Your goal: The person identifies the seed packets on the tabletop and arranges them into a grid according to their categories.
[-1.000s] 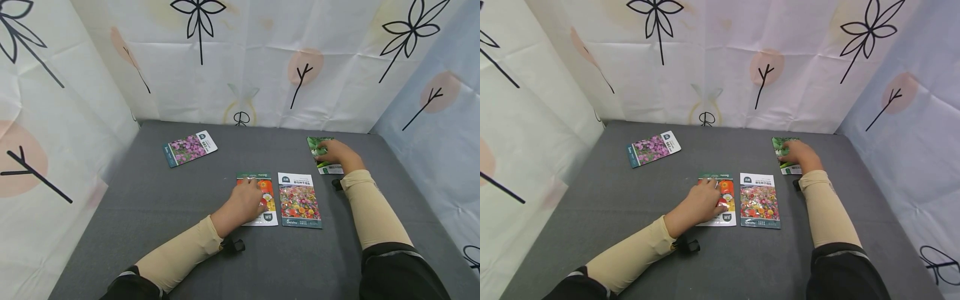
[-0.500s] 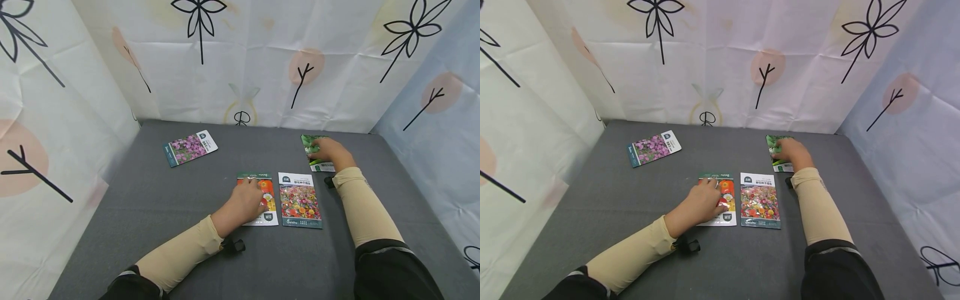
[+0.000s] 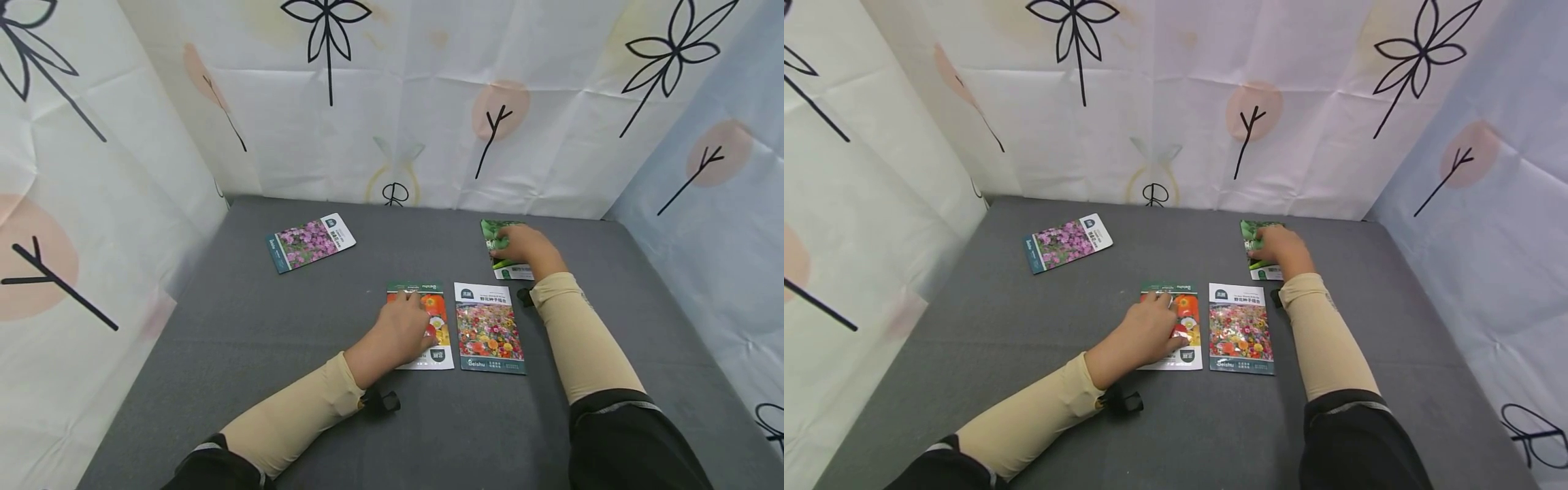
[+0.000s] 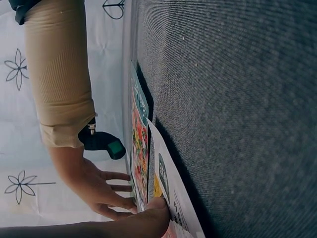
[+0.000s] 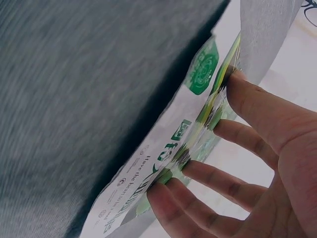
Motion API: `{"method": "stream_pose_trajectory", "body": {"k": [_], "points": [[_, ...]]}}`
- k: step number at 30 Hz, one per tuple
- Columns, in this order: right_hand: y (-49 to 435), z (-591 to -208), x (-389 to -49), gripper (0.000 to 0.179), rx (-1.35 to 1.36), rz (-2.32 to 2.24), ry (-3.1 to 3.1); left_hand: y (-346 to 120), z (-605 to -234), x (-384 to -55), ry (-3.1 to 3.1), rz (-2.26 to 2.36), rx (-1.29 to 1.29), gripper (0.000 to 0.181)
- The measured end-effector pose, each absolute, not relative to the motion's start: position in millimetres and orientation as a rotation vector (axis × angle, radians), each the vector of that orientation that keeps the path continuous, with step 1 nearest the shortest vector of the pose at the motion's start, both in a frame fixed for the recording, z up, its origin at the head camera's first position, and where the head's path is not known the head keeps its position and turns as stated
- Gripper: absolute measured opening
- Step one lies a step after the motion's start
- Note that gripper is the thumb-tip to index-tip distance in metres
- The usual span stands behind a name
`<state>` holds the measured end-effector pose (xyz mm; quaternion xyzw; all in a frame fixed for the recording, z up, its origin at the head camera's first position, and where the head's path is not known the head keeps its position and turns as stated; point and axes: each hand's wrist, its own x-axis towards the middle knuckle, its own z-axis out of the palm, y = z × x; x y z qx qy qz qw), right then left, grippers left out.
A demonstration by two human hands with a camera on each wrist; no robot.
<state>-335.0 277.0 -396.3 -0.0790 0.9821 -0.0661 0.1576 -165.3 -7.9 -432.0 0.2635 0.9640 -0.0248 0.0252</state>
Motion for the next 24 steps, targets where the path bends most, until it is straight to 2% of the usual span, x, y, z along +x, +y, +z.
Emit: {"method": "stream_pose_trajectory", "body": {"k": [24], "points": [[236.7,-400.9,-338.5,0.062,-0.238,-0.142,2.831,-7.8,-433.2,-165.2,2.981,-0.08,0.815,0.054]]}}
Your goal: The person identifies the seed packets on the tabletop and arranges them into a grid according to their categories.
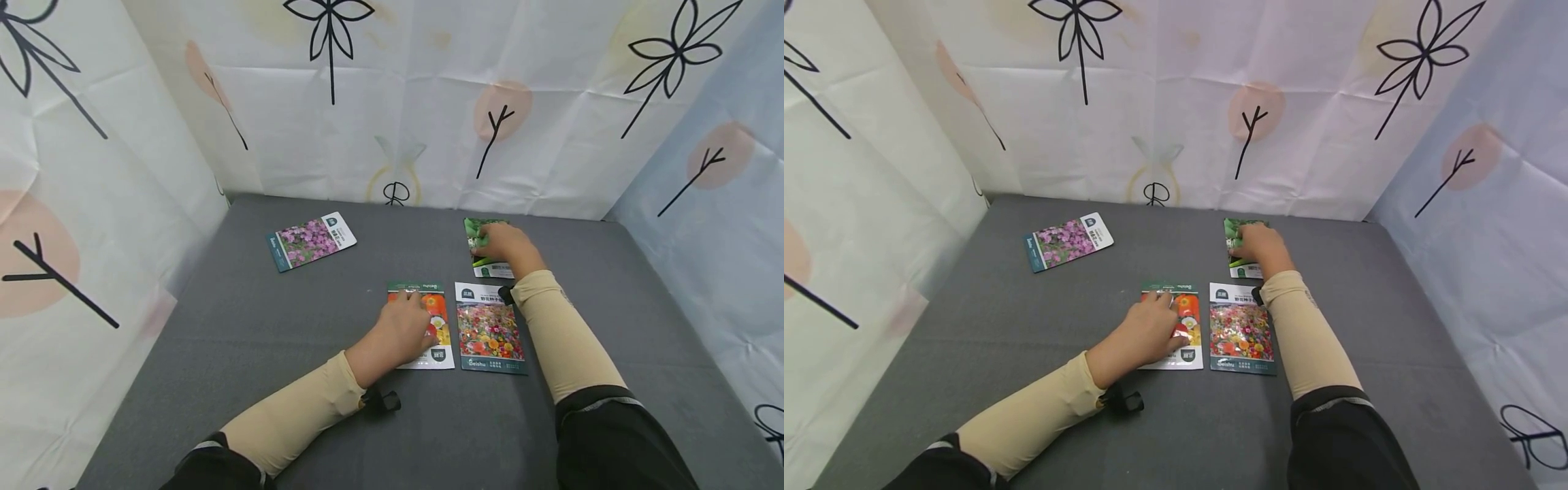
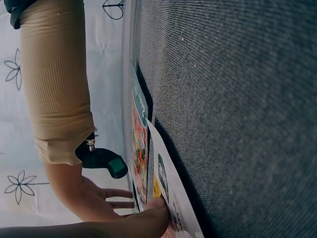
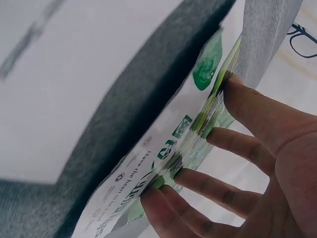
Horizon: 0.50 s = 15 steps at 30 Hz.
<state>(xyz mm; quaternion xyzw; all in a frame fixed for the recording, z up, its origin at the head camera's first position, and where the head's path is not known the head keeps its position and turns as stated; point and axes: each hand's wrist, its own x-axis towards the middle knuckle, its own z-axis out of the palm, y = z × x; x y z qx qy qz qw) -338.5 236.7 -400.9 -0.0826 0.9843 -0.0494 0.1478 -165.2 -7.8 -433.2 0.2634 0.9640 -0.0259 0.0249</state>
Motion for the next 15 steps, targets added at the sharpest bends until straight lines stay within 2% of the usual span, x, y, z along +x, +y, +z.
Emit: {"method": "stream_pose_trajectory", "body": {"k": [15], "points": [[212.0,-397.2,-336.9,0.062,-0.266,-0.121,2.826,-10.1,-432.4,-167.3,2.973,-0.04,0.819,0.051]]}}
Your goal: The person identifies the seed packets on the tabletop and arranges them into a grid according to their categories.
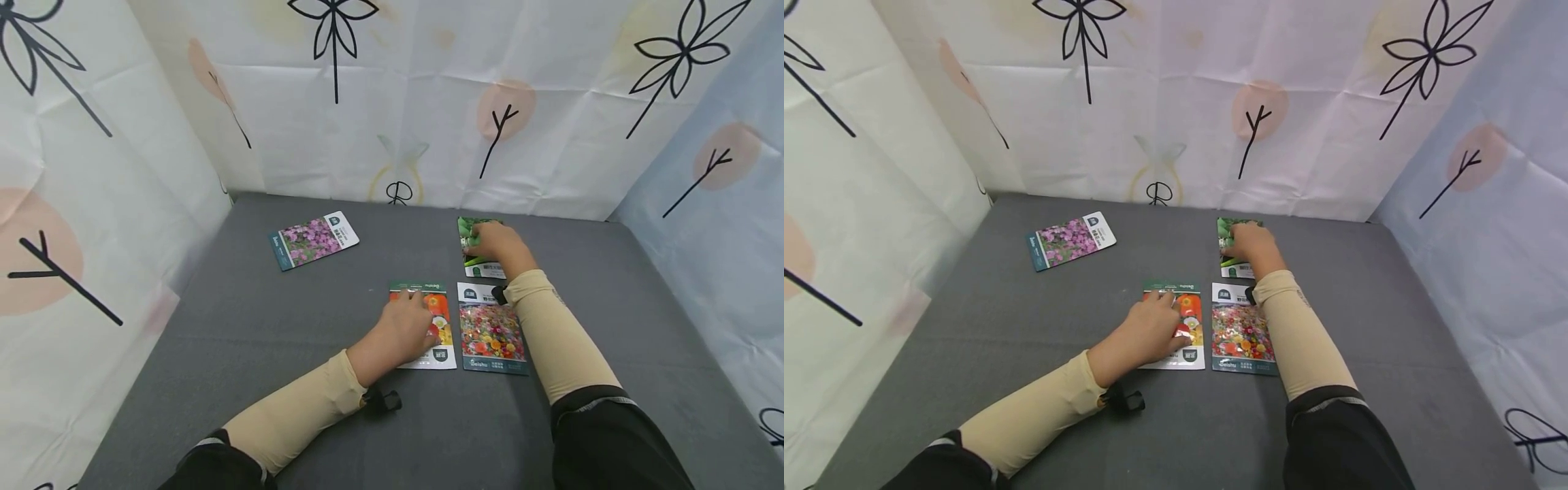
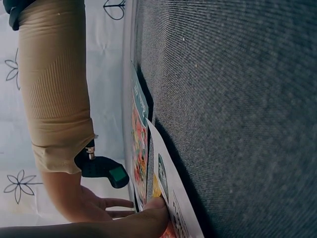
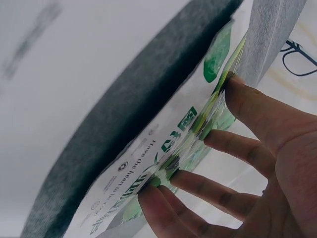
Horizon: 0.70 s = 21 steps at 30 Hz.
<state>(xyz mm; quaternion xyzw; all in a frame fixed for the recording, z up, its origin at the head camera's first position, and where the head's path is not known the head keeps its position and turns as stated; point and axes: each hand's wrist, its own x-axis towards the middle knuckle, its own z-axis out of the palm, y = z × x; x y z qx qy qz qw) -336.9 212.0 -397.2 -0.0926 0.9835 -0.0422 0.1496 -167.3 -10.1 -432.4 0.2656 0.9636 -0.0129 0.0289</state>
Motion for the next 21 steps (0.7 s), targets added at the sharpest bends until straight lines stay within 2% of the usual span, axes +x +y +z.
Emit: {"method": "stream_pose_trajectory", "body": {"k": [11,21], "points": [[202.7,-400.3,-337.4,0.063,-0.273,-0.108,2.829,-12.0,-429.3,-170.7,2.938,0.021,0.838,0.051],[201.5,-400.5,-336.8,0.066,-0.25,-0.096,2.833,-16.2,-428.3,-171.2,2.988,0.077,0.867,0.044]]}}
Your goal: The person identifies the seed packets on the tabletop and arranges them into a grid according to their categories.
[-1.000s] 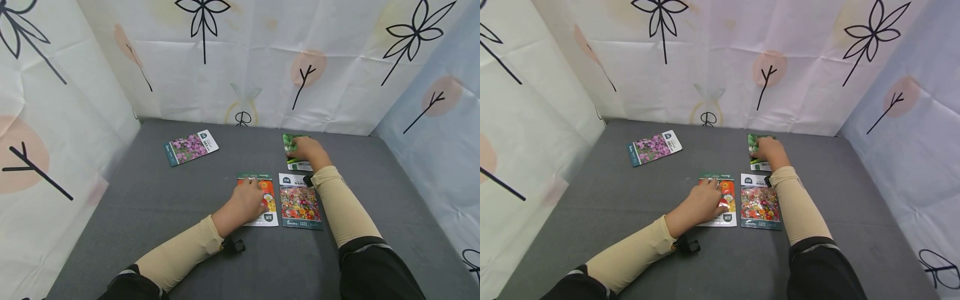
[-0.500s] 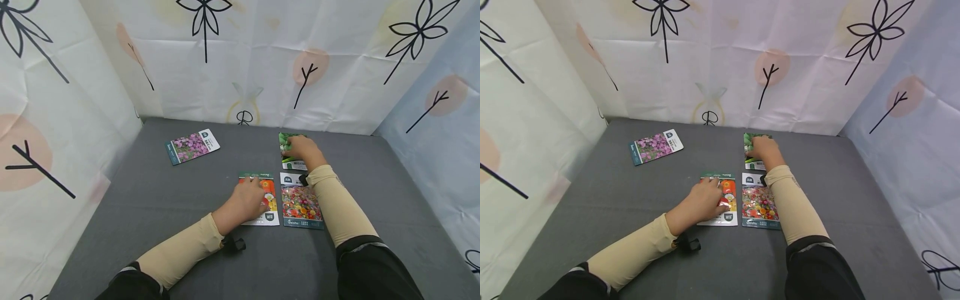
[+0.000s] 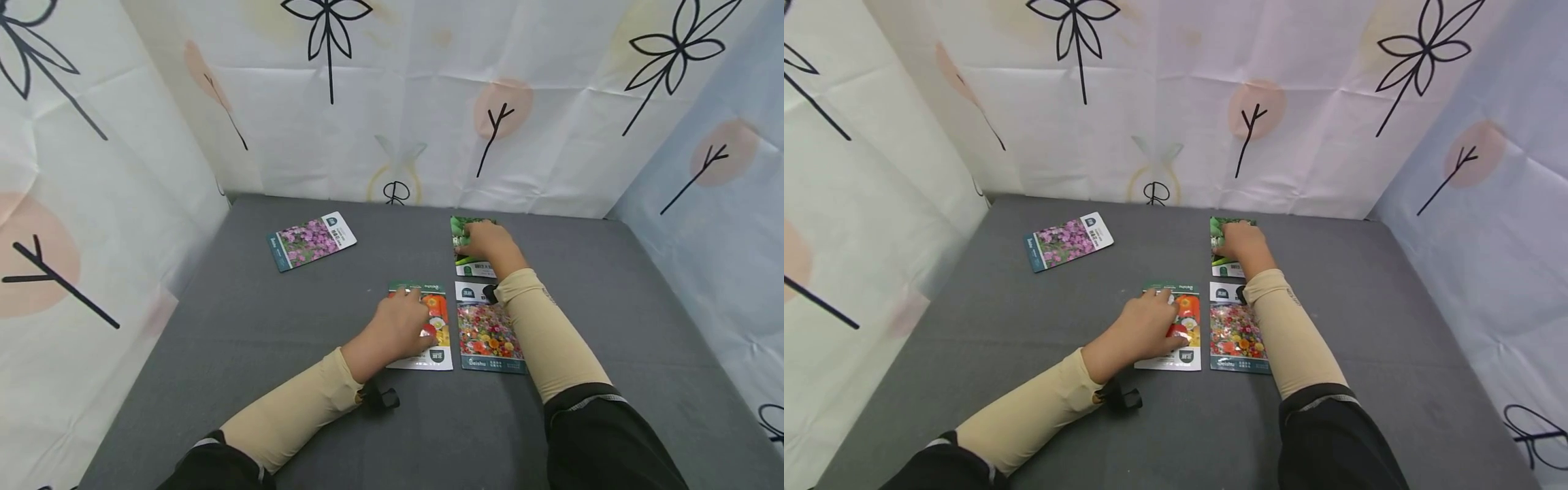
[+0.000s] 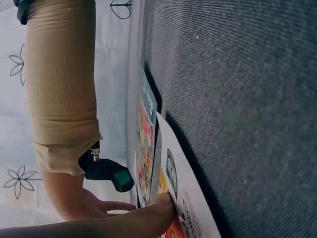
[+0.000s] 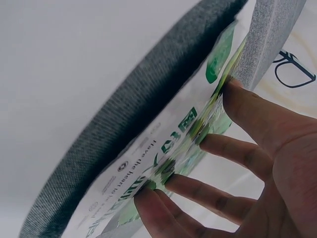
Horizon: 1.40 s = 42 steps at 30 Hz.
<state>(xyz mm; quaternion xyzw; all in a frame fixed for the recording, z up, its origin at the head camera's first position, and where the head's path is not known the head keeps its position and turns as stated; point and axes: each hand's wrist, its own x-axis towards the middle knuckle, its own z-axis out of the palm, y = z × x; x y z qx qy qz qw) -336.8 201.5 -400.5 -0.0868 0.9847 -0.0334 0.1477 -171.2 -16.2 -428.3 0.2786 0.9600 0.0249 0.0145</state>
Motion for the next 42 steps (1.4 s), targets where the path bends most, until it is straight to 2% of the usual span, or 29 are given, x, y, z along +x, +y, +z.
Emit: {"method": "stream_pose_trajectory", "body": {"k": [12,19,21,30,37,42], "points": [[196.0,-396.7,-336.6,0.067,-0.267,-0.095,2.847,-27.6,-423.5,-179.5,2.955,0.164,0.814,0.05],[193.6,-397.2,-338.3,0.067,-0.272,-0.091,2.841,-40.0,-419.2,-183.1,2.99,0.299,0.883,0.038],[194.7,-398.3,-337.6,0.067,-0.271,-0.092,2.842,-47.6,-417.2,-186.8,2.971,0.376,0.918,0.041],[200.1,-397.3,-335.0,0.065,-0.255,-0.088,2.855,-115.9,-410.1,-228.3,2.972,0.777,1.024,0.039],[202.6,-399.4,-334.3,0.065,-0.267,-0.089,2.859,-175.5,-409.8,-260.8,3.084,0.802,1.003,0.032],[204.2,-400.9,-332.6,0.065,-0.256,-0.085,2.86,-212.9,-410.0,-281.7,3.054,0.736,0.882,0.035]]}}
